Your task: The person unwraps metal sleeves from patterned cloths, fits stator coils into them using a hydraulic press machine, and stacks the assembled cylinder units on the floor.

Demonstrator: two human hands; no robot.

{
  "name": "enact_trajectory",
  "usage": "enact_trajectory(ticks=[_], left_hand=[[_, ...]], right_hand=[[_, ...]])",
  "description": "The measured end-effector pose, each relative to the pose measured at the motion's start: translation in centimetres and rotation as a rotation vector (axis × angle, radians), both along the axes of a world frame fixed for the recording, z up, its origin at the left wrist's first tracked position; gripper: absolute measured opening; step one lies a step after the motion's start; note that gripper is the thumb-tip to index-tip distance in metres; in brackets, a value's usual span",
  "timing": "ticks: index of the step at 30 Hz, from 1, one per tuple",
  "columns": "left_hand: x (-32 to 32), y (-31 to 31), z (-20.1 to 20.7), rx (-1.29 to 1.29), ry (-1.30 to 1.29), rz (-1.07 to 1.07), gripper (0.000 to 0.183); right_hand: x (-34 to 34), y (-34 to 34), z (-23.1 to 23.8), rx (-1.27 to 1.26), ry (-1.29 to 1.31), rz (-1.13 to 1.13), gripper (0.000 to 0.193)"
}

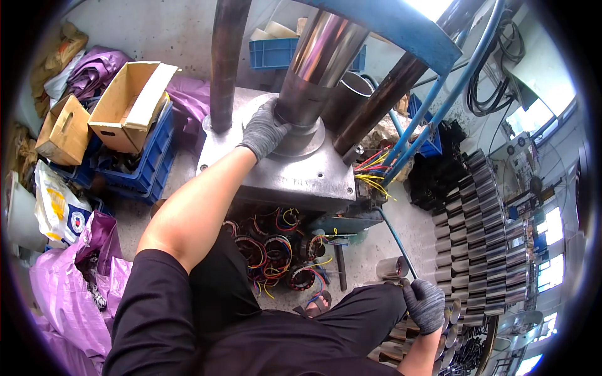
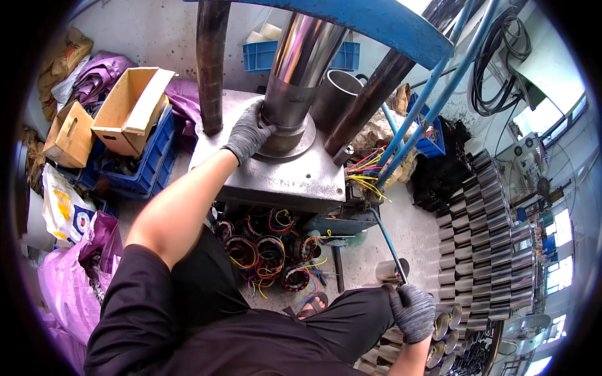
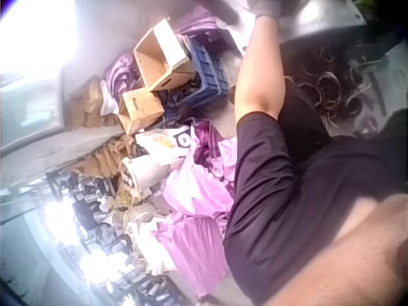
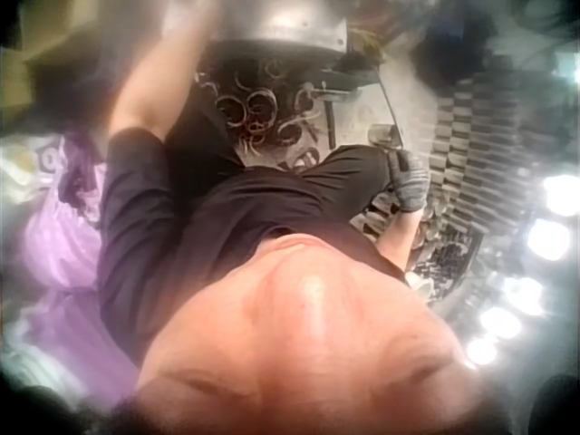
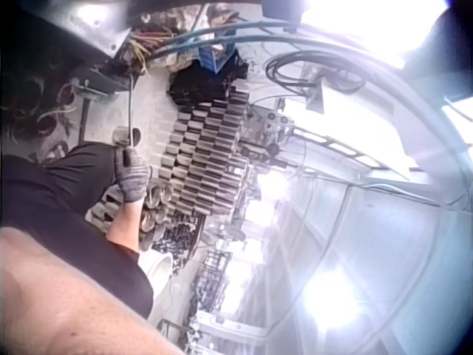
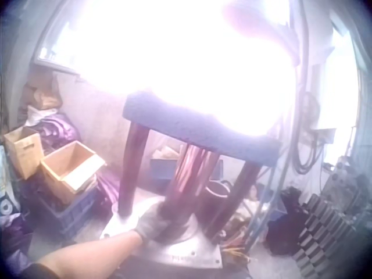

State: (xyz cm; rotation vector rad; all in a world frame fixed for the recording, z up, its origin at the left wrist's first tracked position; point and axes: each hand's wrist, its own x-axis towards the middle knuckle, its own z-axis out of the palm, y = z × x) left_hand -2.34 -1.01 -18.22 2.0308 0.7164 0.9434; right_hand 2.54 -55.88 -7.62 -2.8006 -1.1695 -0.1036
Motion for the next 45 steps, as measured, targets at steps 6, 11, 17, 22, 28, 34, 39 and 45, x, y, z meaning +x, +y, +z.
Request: enact_trajectory(ticks=[6,11,17,22,28,34,39,45], left_hand=[[-0.4,0.0,0.2,0.010,-0.002,-0.002,0.073],[-0.4,0.0,0.0,0.015,-0.011,0.006,0.073],[-0.5,0.0,-0.2,0.003,-0.001,0.014,0.073],[-0.2,0.3,-0.5,0.021,-0.042,0.008,0.071],[-0.1,0.2,-0.5,0.021,-0.015,0.020,0.070],[-0.3,0.3,-0.5,0.037,-0.031,0.023,0.070],[-0.2,0.0,-0.3,0.031,-0.034,0.019,0.069],[-0.3,-0.1,-0.2,0.020,-0.010,0.000,0.070]], right_hand=[[0.0,0.1,-0.1,-0.010,-0.026,0.007,0.025],[0.1,0.0,-0.1,-0.018,-0.018,0.014,0.023],[0.1,0.0,0.2,0.006,0.014,0.035,0.017],[0.6,-0.3,0.7,-0.119,0.077,0.062,0.017],[0.7,0.9,2.0,-0.002,0.106,0.178,0.026],[1.3,1.6,3.3,0.129,0.188,0.097,0.029],[2.1,-0.4,2.2,-0.220,0.246,0.187,0.020],[0.9,0.7,2.6,0.087,0.222,0.128,0.024]])
